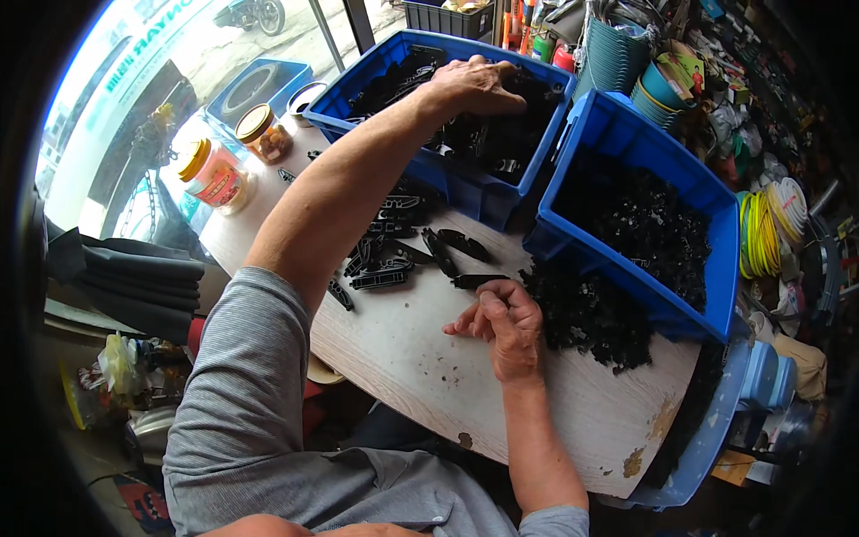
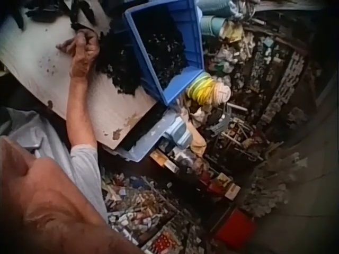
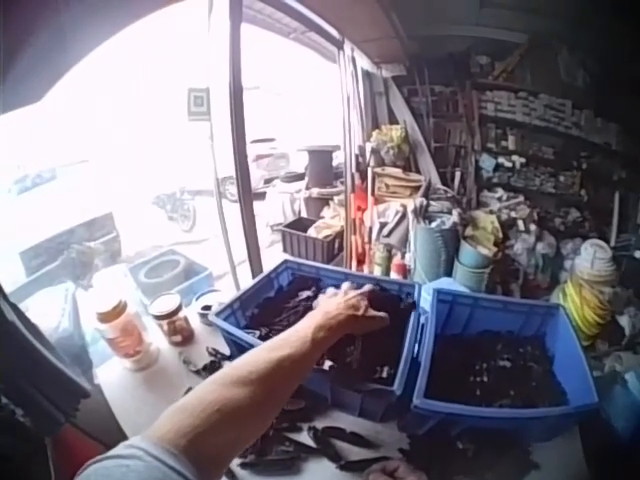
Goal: Manually assembling or sorting small black plastic components at a workstation.
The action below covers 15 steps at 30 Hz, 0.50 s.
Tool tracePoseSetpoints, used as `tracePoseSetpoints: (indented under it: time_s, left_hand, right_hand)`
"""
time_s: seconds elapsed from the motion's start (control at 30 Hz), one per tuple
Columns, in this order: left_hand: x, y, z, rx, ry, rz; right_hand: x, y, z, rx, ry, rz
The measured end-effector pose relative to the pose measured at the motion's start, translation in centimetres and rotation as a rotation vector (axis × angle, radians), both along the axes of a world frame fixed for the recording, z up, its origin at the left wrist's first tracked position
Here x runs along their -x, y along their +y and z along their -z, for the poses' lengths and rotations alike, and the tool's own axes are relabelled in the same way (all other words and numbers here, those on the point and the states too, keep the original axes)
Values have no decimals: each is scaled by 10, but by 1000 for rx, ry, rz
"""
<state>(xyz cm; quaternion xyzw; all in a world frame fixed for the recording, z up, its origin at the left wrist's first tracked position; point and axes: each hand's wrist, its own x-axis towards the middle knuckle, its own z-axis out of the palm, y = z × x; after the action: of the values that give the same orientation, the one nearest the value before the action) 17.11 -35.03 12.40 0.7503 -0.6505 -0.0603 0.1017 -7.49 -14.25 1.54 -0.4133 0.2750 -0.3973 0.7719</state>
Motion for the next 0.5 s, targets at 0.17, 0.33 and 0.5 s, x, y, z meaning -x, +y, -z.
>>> tracePoseSetpoints:
  time_s: [0.17, 0.33, 0.5]
  left_hand:
    - [6, 12, 5, 31, -42, 18]
    - [14, 19, 7, 88, -12, 0]
    - [13, 26, 12, 116, -26, 57]
  right_hand:
    - [2, -1, 2, 0, 3, -4]
    - [3, 0, 4, -13, -12, -10]
    - [2, -1, 4, 6, -3, -13]
